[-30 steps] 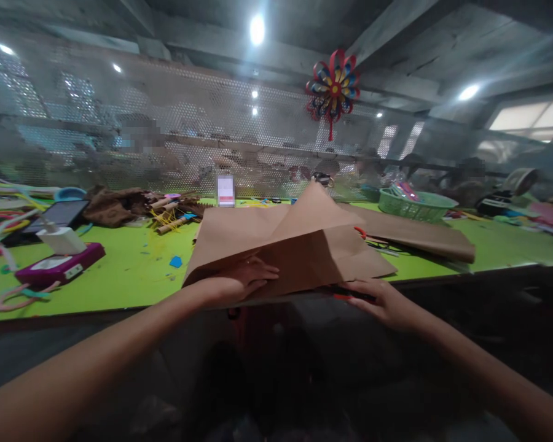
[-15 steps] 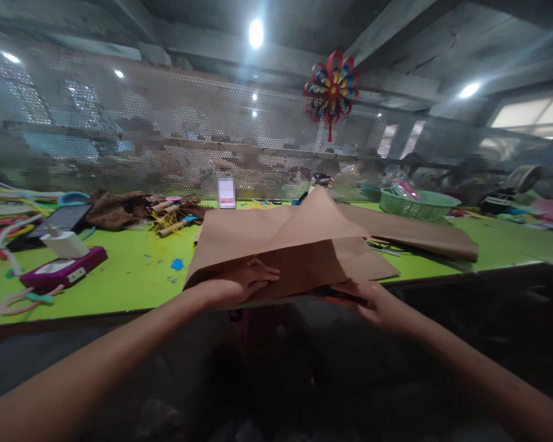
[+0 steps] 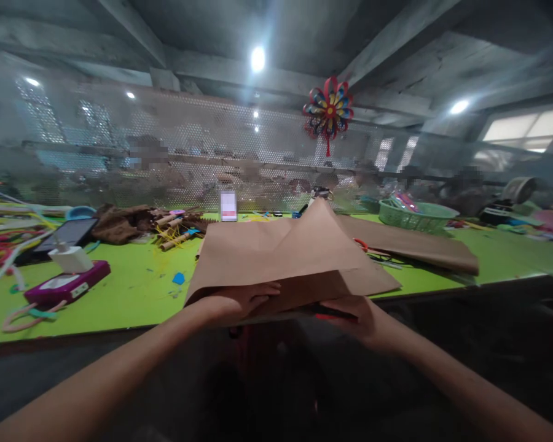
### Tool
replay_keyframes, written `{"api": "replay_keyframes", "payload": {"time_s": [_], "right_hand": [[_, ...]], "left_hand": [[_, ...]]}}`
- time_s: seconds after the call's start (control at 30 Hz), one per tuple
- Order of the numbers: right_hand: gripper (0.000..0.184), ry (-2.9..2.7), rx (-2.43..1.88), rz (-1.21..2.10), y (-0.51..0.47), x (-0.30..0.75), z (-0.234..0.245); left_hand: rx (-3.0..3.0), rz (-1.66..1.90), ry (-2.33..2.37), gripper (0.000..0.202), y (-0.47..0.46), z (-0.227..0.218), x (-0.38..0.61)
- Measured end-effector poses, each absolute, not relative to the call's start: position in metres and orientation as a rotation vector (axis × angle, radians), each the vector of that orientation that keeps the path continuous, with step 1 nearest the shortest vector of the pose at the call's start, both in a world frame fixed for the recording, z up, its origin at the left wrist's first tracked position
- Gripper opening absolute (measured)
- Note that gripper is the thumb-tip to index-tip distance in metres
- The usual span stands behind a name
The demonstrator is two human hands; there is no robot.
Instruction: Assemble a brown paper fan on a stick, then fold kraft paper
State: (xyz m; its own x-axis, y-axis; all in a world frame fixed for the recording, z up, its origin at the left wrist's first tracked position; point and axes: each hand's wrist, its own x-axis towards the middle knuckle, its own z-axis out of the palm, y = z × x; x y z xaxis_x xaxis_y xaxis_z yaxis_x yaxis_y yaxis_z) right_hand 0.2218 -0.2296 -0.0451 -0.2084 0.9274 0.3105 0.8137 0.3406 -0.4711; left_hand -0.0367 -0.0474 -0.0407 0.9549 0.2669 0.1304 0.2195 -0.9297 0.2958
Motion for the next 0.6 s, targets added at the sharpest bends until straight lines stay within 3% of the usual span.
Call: {"api": "replay_keyframes", "payload": {"time_s": [0.6], "right_hand": [[0.037, -2.082, -1.559, 0.258, -0.222, 0.185, -0.041]], "left_hand": [[2.845, 0.272, 0.427, 0.039, -0.054, -0.033, -0.042]]}}
